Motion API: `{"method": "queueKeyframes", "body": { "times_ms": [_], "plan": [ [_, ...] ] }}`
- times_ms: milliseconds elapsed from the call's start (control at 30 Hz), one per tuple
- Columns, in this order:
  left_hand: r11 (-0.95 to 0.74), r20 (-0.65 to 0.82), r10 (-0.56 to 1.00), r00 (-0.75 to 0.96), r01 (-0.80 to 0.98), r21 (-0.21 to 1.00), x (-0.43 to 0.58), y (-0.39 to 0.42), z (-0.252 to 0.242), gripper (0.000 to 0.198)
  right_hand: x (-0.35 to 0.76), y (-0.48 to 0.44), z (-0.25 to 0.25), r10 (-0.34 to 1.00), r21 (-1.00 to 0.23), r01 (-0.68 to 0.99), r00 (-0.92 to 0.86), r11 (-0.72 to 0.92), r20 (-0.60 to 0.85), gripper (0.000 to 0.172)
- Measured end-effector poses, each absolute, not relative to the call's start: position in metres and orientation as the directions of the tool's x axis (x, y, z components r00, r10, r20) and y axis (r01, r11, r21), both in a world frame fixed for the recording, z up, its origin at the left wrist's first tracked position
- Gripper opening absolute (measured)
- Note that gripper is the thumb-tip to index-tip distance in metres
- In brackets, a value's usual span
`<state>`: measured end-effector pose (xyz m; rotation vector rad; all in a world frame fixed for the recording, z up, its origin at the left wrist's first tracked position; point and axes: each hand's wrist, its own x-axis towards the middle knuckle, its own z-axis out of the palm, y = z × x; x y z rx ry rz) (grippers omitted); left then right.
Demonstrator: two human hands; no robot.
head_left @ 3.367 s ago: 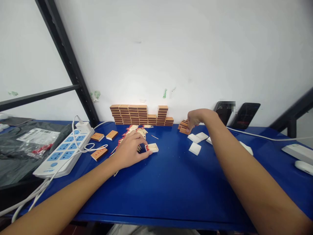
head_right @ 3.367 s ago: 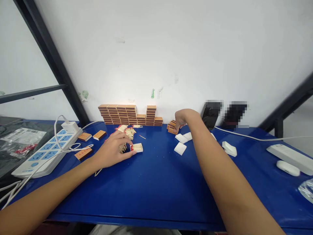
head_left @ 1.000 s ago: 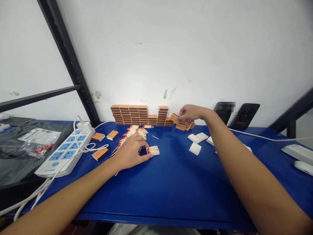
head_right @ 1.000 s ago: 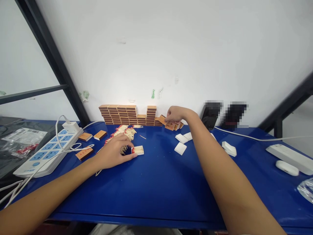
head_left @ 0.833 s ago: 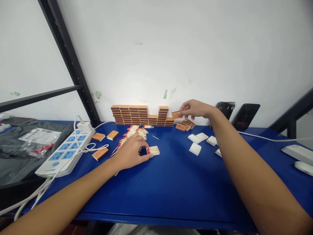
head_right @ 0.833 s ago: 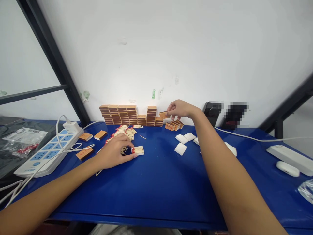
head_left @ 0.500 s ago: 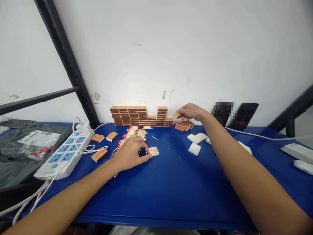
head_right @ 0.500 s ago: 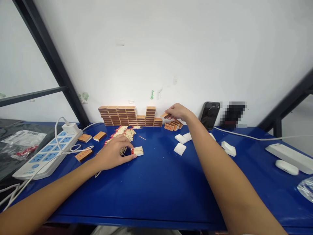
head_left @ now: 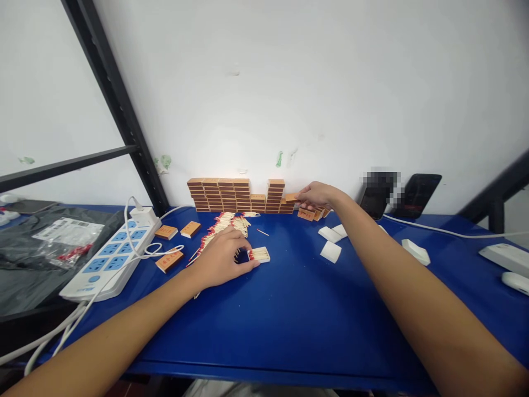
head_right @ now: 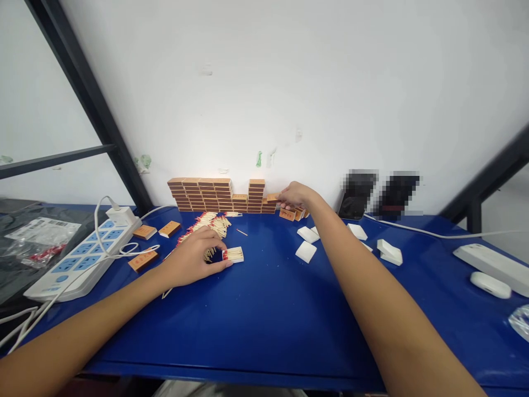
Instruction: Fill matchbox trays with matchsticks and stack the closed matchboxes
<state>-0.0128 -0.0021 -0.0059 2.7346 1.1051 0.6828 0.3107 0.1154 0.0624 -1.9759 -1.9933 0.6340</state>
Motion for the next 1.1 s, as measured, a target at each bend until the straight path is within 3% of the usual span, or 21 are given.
{"method": "queueKeyframes", "body": {
  "times_ms": [133,267,500,833,933,1033,1100],
  "plan": [
    [-0.732,0.376,0.679,0.631,0.623,0.276,-0.012,-0.002,-0.006,0.029,0.31,0.116,0.061,0.985,-0.613,0.788,-0.056,-0.057,-0.164,0.041],
    [-0.727,0.371,0.684,0.628,0.627,0.279,-0.012,-0.003,-0.005,0.03,0.31,0.117,0.057,0.98,-0.65,0.748,0.005,-0.135,-0.199,0.036],
    [-0.725,0.364,0.686,0.63,0.633,0.272,-0.012,-0.003,-0.005,0.03,0.309,0.125,0.046,0.999,-0.602,0.798,0.027,-0.035,-0.022,0.021],
    [-0.726,0.37,0.685,0.628,0.633,0.269,-0.012,-0.003,-0.005,0.028,0.323,0.132,0.052,0.998,-0.45,0.893,0.015,0.018,0.069,0.025],
    [-0.73,0.375,0.68,0.63,0.626,0.273,-0.012,-0.003,-0.005,0.028,0.333,0.129,0.057,0.999,-0.344,0.939,0.01,-0.025,-0.045,0.033],
    [-0.732,0.38,0.679,0.629,0.621,0.281,-0.012,-0.003,-0.006,0.028,0.336,0.125,0.057,0.954,-0.338,0.939,-0.043,-0.064,-0.298,0.03],
    [-0.729,0.38,0.682,0.624,0.622,0.286,-0.012,-0.003,-0.005,0.027,0.334,0.123,0.055,0.935,-0.322,0.943,-0.039,-0.082,-0.352,0.026]
  ]
}}
